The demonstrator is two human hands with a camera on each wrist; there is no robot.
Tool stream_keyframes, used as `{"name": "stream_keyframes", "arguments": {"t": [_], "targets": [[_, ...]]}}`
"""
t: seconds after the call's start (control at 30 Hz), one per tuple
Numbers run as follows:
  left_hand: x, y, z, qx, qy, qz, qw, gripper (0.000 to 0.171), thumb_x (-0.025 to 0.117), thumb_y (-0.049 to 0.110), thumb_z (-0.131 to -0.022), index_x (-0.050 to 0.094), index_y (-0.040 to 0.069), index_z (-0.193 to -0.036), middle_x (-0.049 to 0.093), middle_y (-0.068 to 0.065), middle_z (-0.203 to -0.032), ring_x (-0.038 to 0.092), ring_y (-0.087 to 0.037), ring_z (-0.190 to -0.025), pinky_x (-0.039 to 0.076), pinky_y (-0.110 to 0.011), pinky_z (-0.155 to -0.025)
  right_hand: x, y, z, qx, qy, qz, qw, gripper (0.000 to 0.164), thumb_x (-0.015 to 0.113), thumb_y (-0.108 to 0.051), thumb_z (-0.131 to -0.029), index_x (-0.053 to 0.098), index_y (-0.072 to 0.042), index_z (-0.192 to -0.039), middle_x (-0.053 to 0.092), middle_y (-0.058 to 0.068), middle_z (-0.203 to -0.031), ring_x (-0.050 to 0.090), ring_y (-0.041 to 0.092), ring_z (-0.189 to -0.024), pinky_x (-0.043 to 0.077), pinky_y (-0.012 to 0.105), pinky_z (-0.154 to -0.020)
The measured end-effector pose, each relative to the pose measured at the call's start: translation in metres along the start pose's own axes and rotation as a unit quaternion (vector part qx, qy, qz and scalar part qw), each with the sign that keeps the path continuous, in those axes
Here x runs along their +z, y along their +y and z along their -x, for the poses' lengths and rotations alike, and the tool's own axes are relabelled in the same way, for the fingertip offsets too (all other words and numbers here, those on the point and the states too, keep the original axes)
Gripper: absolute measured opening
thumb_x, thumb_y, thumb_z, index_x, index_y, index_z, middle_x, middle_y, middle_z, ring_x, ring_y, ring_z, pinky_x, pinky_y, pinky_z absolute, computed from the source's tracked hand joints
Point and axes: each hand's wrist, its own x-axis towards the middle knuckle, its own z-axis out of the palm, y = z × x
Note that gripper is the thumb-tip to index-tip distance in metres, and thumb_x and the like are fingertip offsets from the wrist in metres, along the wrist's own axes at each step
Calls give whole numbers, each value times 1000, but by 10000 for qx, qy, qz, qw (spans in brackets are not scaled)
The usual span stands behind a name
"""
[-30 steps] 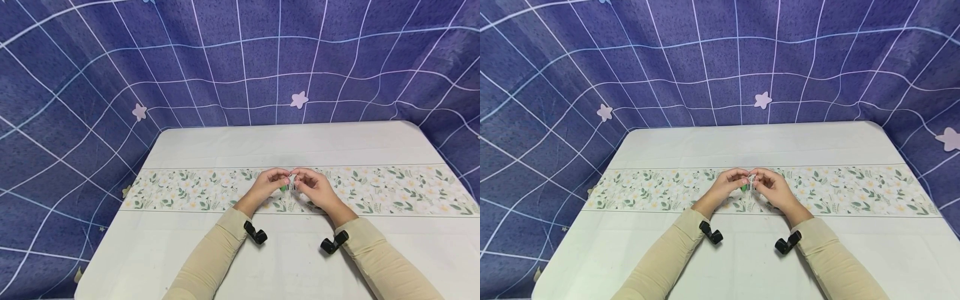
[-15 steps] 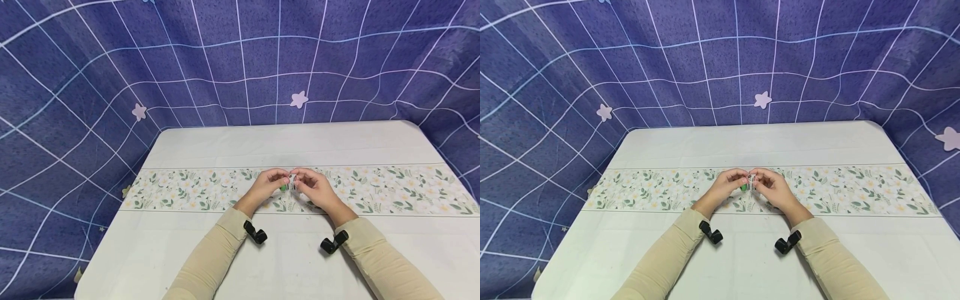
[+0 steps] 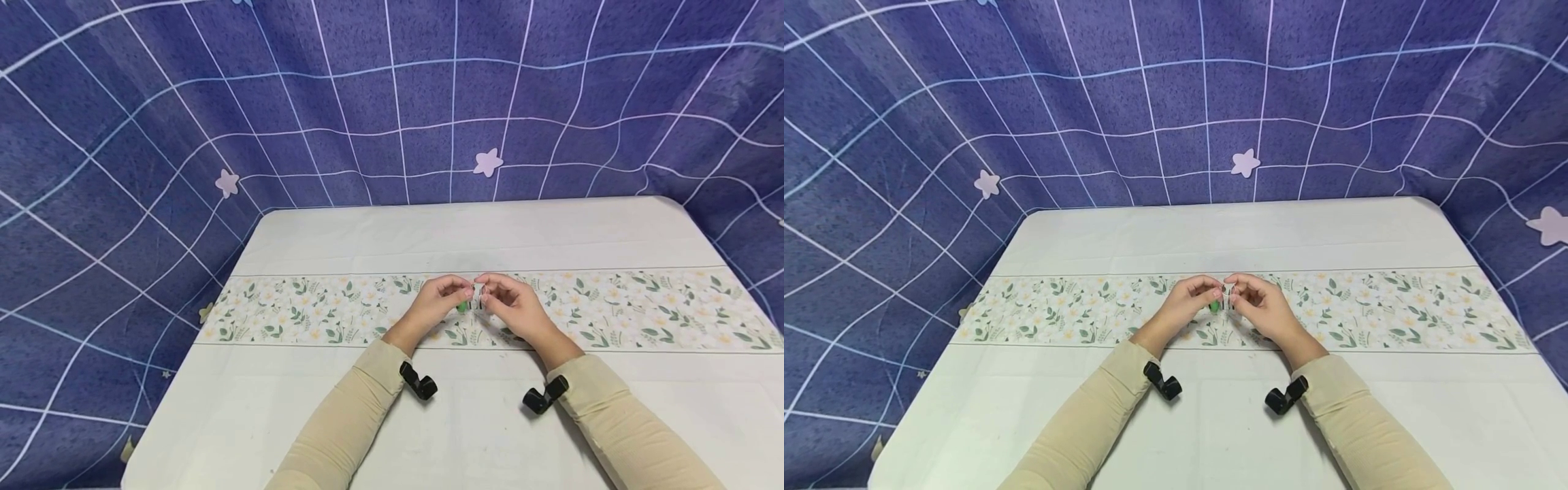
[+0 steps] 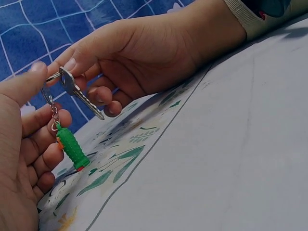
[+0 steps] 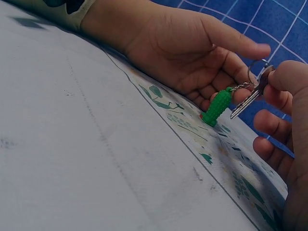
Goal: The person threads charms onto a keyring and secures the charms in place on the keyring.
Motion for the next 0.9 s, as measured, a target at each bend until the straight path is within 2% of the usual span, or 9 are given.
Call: {"name": "stream_keyframes", "arguments": {"t": [0.17,0.37,0.6,0.77,0.9], "targets": [[0,1,-1,55,-19,-38,10000,24,66,21,-100,70,4,-116,69,-3,-100,61,-12,-87,50,-25,-79,-1,19,0,-22,49,37,10000,28,62,13,-93,63,8,-121,61,16,-86,59,7,-70,49,21,-61],[0,3,1,53,-50,102,9999,24,67,17,-99,69,1,-117,68,-3,-98,58,-12,-84,48,-25,-75,0,2,0,59,-22,116,9999,26,60,15,-93,61,13,-119,60,17,-85,60,7,-69,50,21,-62],[-1,3,1,84,-132,188,9997,25,66,15,-99,68,0,-120,68,-5,-102,58,-12,-86,48,-28,-77,-2,26,0,46,-22,115,9999,28,60,14,-93,62,10,-121,61,16,-86,60,8,-70,50,21,-62],[-1,1,1,34,-117,56,9999,27,65,21,-100,69,4,-121,69,-3,-101,60,-13,-87,49,-26,-78,-3,29,0,-46,47,3,10000,29,62,11,-93,64,6,-122,62,15,-86,61,8,-70,51,21,-63],[-1,0,-1,28,-53,-59,10000,26,64,24,-101,71,5,-117,70,-2,-96,62,-12,-87,50,-27,-78,-2,29,0,-48,92,4,9999,29,61,15,-92,62,9,-121,61,18,-86,59,7,-70,49,21,-61]]}}
